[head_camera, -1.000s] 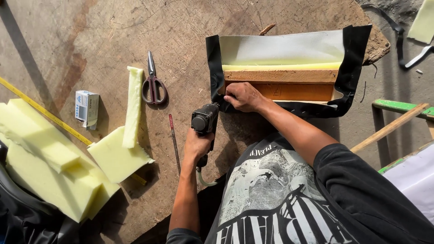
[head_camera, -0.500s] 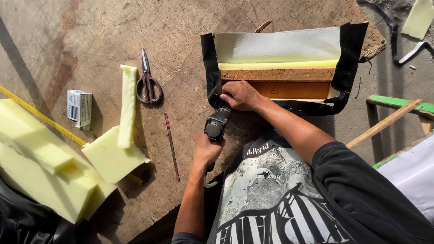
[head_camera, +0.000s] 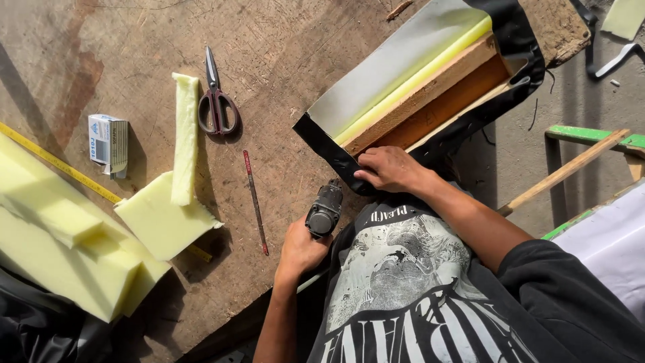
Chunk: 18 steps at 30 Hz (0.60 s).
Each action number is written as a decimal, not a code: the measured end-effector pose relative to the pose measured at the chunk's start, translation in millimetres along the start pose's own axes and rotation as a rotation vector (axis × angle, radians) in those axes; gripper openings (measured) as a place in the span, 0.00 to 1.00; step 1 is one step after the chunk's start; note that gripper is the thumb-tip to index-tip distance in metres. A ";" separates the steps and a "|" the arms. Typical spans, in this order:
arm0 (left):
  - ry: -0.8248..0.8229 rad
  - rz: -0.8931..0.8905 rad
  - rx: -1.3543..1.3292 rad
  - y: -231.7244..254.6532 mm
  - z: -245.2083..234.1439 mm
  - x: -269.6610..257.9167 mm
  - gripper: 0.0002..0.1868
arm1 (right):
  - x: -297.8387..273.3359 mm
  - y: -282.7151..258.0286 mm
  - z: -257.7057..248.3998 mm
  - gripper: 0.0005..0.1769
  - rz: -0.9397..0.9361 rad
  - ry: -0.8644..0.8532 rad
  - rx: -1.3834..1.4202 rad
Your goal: The person staples black fabric onto a wooden frame covered with yellow foam using a staple gun. They then use scissors to trim the excess fabric from the edges of the frame.
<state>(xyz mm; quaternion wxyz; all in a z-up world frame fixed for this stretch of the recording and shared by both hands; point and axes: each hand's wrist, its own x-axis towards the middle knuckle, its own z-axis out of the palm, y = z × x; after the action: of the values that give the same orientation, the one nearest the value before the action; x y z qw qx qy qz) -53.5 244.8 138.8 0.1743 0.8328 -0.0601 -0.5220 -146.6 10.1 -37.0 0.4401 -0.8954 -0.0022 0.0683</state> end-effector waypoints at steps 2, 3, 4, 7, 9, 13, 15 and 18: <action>-0.005 0.024 0.028 0.2 3.5 0.6 0.19 | -2.5 26.6 21.9 0.16 -0.049 0.036 0.045; 0.000 0.040 0.043 1.7 5.3 1.3 0.18 | -4.1 40.7 31.2 0.14 -0.112 0.060 0.088; -0.008 0.049 0.058 -0.7 6.7 1.8 0.18 | -2.5 40.4 30.6 0.14 -0.100 0.075 0.087; 0.013 0.071 0.081 -3.2 8.9 -2.3 0.17 | 3.3 36.8 27.4 0.14 -0.060 0.055 0.161; 0.026 0.082 0.110 5.1 8.0 -12.2 0.18 | 9.5 32.1 17.8 0.14 -0.038 0.016 0.174; 0.035 0.142 0.124 23.4 21.6 -2.5 0.18 | 13.3 25.4 9.1 0.14 -0.021 -0.028 0.181; 0.047 0.096 0.135 27.1 23.7 0.4 0.17 | 17.1 28.5 14.2 0.14 0.012 -0.049 0.162; 0.029 0.081 0.186 -2.2 35.5 18.2 0.16 | 20.6 28.0 7.1 0.15 0.026 -0.045 0.170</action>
<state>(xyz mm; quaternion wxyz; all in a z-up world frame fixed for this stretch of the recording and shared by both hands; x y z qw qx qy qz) -77.1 233.6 108.6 0.1182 0.8497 -0.1396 -0.4945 -128.7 -0.1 -65.9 0.5133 -0.8530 0.0053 0.0942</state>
